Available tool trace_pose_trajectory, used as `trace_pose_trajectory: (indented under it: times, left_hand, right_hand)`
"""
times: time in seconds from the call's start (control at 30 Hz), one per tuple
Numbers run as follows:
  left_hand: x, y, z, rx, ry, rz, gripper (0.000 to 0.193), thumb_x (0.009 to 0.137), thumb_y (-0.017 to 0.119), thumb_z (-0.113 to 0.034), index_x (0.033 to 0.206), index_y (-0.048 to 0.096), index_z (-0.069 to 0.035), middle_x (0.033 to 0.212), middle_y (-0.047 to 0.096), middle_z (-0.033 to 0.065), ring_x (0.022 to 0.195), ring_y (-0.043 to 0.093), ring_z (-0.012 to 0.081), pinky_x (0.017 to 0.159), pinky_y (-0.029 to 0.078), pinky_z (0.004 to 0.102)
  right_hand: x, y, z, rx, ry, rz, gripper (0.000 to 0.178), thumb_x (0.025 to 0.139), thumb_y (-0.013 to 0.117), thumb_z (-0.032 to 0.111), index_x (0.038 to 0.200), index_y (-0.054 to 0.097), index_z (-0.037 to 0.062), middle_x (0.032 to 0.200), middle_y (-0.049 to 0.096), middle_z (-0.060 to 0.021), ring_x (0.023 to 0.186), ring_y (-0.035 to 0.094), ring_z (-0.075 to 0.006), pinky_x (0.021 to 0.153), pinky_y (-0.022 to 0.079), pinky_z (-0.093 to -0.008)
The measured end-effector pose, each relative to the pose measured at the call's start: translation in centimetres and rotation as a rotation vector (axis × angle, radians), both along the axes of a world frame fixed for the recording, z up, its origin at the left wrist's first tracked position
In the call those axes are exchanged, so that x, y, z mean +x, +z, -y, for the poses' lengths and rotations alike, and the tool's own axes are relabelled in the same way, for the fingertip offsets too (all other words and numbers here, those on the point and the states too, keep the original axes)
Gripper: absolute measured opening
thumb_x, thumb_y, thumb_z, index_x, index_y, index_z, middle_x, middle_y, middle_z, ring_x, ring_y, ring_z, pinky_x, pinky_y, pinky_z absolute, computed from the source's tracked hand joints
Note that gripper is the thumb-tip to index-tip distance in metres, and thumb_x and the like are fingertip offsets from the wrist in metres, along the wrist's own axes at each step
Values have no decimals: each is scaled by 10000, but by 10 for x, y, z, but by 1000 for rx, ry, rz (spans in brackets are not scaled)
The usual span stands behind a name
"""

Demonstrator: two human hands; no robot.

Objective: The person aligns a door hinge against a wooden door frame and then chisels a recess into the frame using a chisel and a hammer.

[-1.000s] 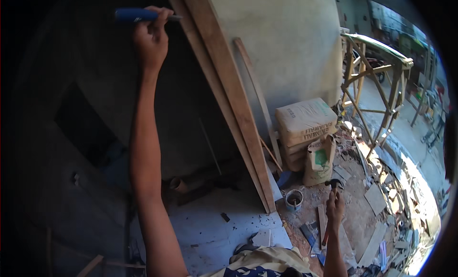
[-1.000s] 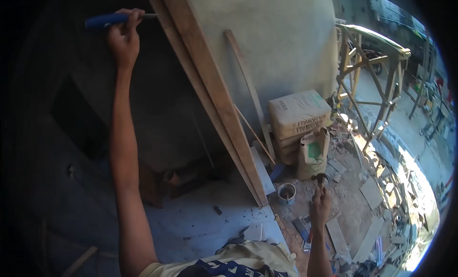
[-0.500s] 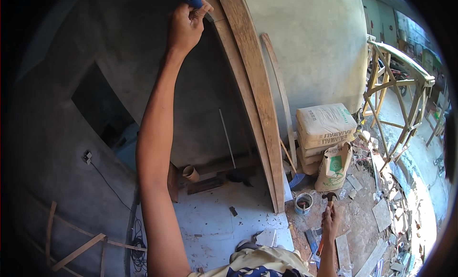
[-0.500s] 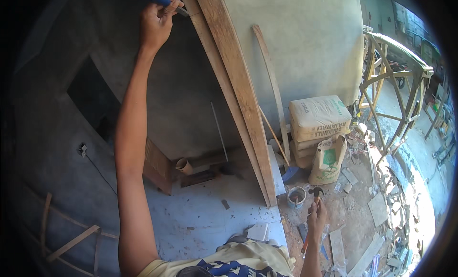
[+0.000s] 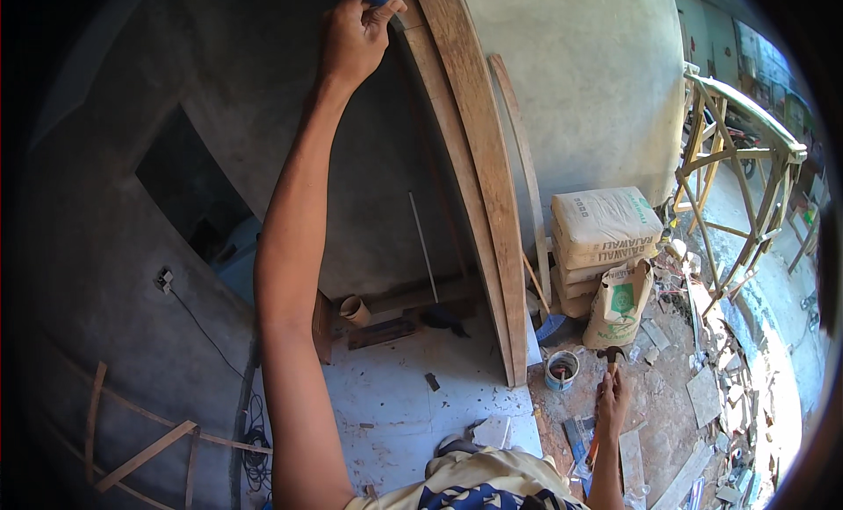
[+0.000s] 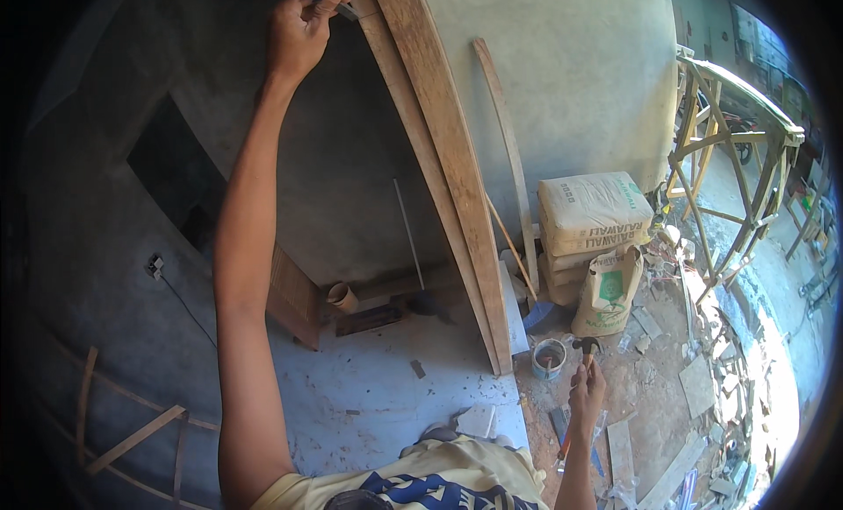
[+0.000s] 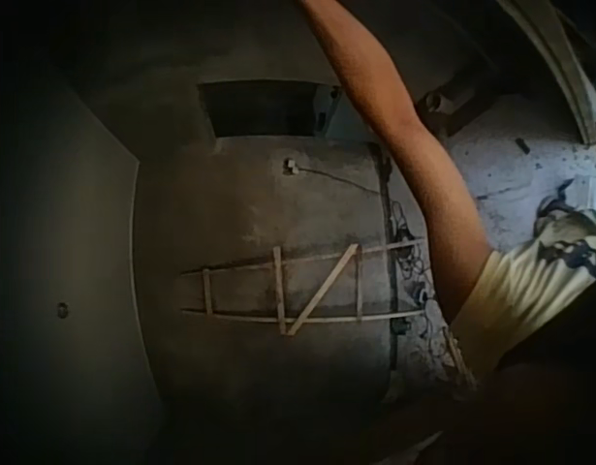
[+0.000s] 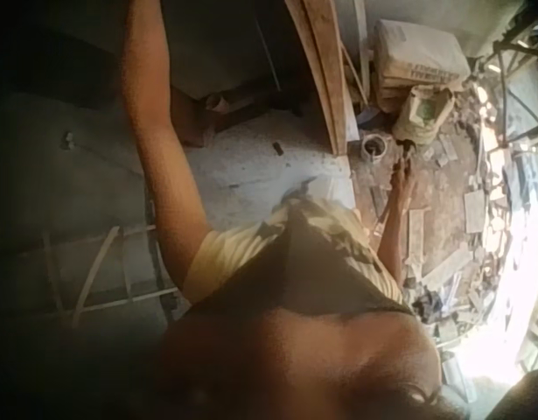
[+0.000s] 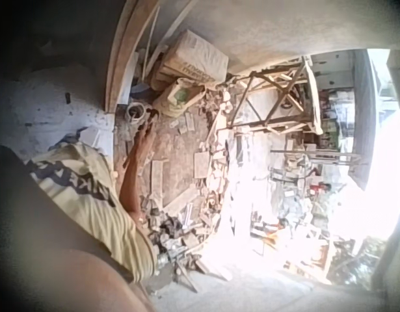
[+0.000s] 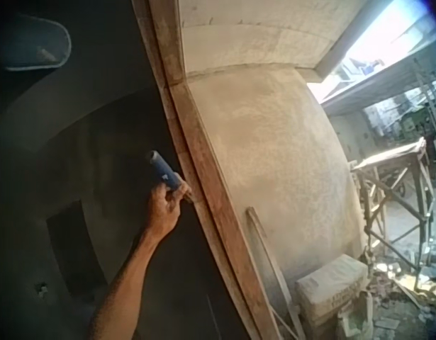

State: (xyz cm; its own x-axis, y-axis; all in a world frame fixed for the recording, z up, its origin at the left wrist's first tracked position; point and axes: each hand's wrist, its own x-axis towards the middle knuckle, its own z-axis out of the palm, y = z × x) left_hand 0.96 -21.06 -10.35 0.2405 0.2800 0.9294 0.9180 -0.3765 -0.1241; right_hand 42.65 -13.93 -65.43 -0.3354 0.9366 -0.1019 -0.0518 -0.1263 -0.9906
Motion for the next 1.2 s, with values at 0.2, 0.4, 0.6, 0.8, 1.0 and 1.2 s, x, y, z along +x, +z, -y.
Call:
trace_pose_trajectory:
  times: [0.2, 0.4, 0.6, 0.8, 1.0, 1.2]
  left_hand:
    - [2, 0, -5, 53, 48, -52, 296, 1009, 630, -290, 937, 612, -3, 829, 668, 76, 760, 655, 174, 705, 522, 315]
    - [8, -7, -3, -33, 93, -37, 376, 1000, 630, -366, 930, 611, 3, 797, 657, 84, 713, 632, 169, 654, 499, 322]
    - [-13, -7, -6, 161, 330, -194, 471, 986, 621, -448, 902, 600, 15, 718, 609, 89, 636, 595, 195, 594, 467, 350]
    - [-22, -8, -9, 94, 423, -112, 533, 969, 610, -511, 980, 601, 22, 838, 631, 136, 719, 615, 235, 653, 493, 396]
    - [-28, 15, -26, 201, 246, -261, 531, 952, 642, -484, 1126, 575, 12, 909, 643, 141, 844, 658, 255, 751, 535, 404]
    - [-21, 26, -20, 83, 188, -208, 484, 944, 677, -428, 1108, 572, 14, 935, 666, 126, 809, 673, 240, 754, 537, 404]
  right_hand:
    - [-7, 23, 3, -9, 7, 30, 201, 1034, 518, 221, 1155, 614, 92, 700, 463, 77, 519, 386, -3, 441, 299, -190]
    - [-18, 49, 3, 28, 48, 48, 237, 1041, 526, 227, 1218, 618, 99, 718, 483, 69, 532, 398, -11, 459, 312, -193]
    - [-45, 62, -19, 216, 128, -33, 245, 1045, 535, 238, 1227, 612, 92, 720, 455, 82, 582, 379, -8, 496, 297, -182]
    - [-61, 129, -30, 397, 248, -72, 209, 1044, 557, 276, 1135, 604, 94, 717, 456, 88, 603, 385, 3, 508, 294, -179]
    - [-73, 177, -42, 511, 269, -49, 242, 1043, 548, 297, 1150, 613, 89, 711, 465, 78, 583, 387, 2, 493, 294, -178]
    - [-79, 204, -41, 507, 276, -22, 469, 1019, 588, 293, 1379, 562, -6, 802, 605, 3, 728, 527, -65, 618, 416, -226]
